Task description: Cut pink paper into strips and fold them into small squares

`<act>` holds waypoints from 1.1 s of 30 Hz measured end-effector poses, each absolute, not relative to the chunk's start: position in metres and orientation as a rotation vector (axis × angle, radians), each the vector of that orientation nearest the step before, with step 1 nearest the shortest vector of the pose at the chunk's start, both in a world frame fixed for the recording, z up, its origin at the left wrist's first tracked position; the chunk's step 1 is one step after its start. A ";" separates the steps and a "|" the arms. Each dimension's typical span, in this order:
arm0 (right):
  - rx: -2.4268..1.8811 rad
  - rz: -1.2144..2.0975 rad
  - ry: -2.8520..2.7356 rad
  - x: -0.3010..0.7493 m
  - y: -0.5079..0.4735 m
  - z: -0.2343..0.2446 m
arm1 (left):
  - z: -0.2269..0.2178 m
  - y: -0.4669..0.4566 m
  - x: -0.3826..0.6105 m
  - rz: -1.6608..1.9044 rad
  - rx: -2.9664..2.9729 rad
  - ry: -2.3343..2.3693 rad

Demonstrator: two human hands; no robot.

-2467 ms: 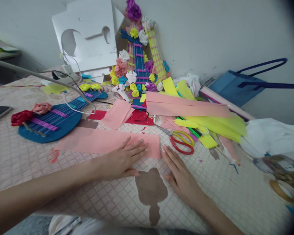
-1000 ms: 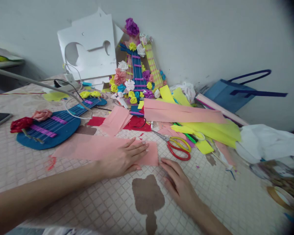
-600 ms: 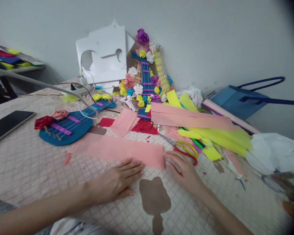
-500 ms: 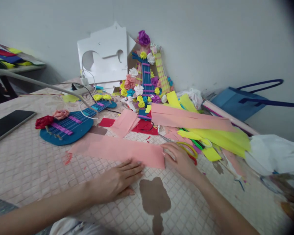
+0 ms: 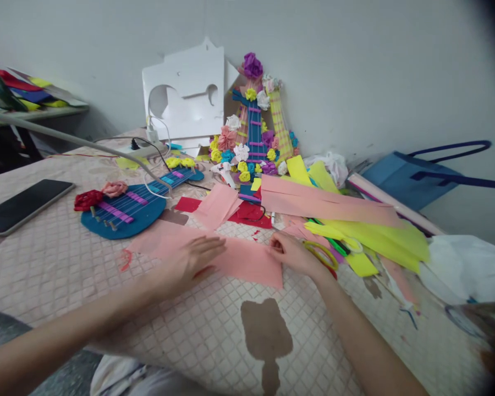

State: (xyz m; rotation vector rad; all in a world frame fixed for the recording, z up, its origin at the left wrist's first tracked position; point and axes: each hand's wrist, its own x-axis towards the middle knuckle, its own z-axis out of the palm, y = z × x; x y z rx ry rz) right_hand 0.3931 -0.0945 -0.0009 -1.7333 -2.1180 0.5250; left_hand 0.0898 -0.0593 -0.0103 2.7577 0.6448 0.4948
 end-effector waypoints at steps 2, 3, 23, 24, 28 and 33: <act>-1.702 0.550 -2.113 0.392 -0.094 0.001 | -0.006 -0.038 0.098 0.467 2.673 0.758; -1.689 0.559 -2.109 0.391 -0.095 0.002 | -0.003 -0.028 0.104 0.444 2.628 0.760; -1.121 1.100 -0.986 0.378 -0.094 -0.007 | 0.015 0.033 0.154 0.341 1.887 0.727; -1.069 1.167 -0.911 0.374 -0.095 -0.006 | 0.016 0.031 0.154 0.368 1.844 0.754; -0.961 1.357 -0.683 0.352 -0.101 -0.005 | 0.023 0.020 0.156 0.433 1.706 0.823; -0.990 1.337 -0.697 0.321 -0.113 -0.002 | 0.037 0.007 0.161 0.533 1.599 0.806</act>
